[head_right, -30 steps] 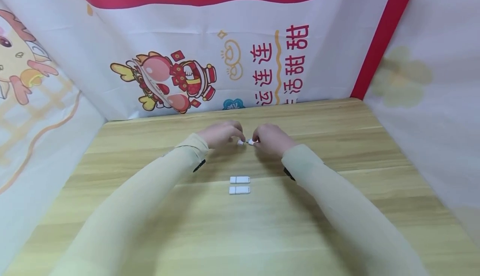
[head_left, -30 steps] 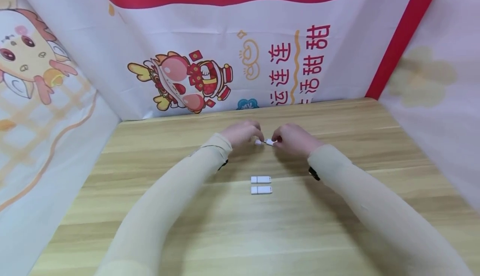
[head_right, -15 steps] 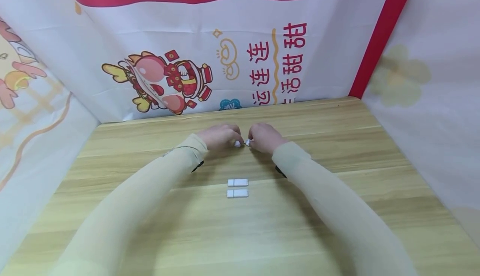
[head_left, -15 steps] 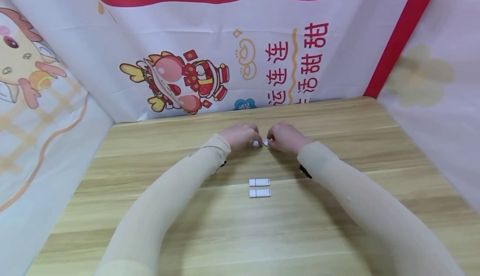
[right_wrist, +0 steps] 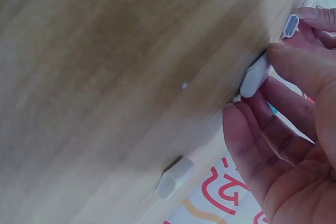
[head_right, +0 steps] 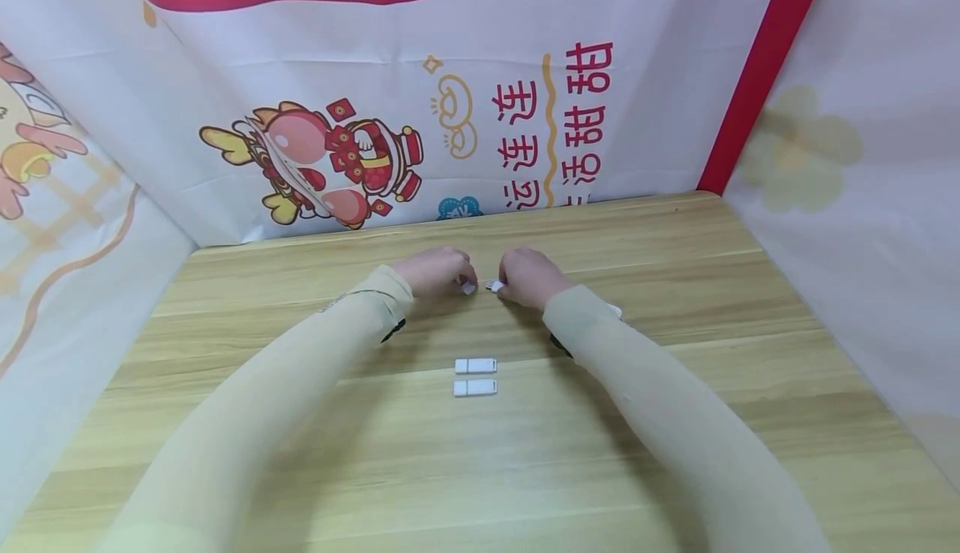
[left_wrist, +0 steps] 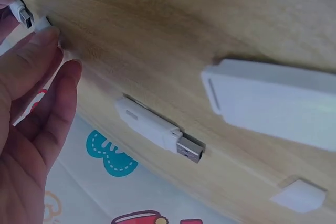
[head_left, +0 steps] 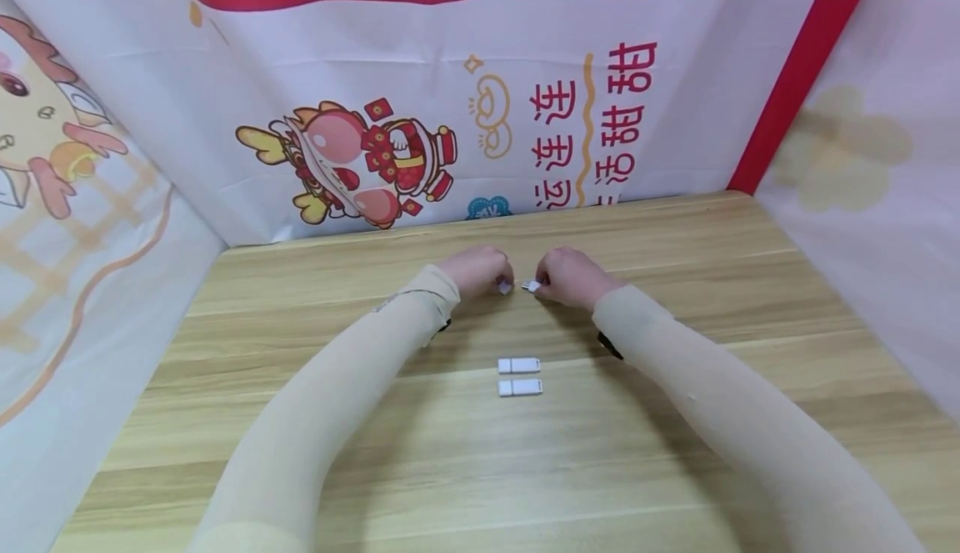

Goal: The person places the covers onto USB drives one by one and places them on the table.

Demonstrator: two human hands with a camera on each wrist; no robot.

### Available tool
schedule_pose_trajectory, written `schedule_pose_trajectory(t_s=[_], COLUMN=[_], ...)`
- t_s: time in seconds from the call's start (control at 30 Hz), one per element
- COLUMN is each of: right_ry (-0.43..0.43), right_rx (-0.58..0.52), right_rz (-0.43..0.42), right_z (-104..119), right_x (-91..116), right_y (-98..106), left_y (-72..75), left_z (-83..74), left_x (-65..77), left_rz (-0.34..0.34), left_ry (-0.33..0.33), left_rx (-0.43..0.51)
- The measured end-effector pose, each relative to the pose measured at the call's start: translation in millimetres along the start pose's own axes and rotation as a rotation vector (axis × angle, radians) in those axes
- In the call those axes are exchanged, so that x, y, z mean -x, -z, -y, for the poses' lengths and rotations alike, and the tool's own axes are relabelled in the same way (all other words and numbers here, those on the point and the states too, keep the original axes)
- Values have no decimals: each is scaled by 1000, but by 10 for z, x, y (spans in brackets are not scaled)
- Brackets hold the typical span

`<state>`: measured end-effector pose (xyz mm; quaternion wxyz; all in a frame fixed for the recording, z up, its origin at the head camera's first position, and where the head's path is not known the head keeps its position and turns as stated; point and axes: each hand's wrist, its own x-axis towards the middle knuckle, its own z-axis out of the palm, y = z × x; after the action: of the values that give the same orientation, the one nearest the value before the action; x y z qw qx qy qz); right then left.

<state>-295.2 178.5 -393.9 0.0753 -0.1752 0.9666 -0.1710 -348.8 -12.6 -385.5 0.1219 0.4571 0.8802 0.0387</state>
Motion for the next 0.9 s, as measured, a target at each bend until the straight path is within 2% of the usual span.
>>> schedule_pose_trajectory(t_s=[0.17, 0.43, 0.67, 0.9], right_ry=[-15, 33, 34, -22], right_rx=[8, 37, 56, 62], right_rz=[-20, -21, 6, 61], right_z=[-18, -18, 45, 89], right_x=[18, 51, 101, 186], right_y=[-24, -53, -25, 28], left_y=[-17, -110, -85, -56], left_z=[25, 108, 46, 37], left_x=[20, 12, 13, 38], left_rz=[-12, -37, -24, -6], left_ry=[55, 131, 159, 191], left_rx=[42, 151, 134, 129])
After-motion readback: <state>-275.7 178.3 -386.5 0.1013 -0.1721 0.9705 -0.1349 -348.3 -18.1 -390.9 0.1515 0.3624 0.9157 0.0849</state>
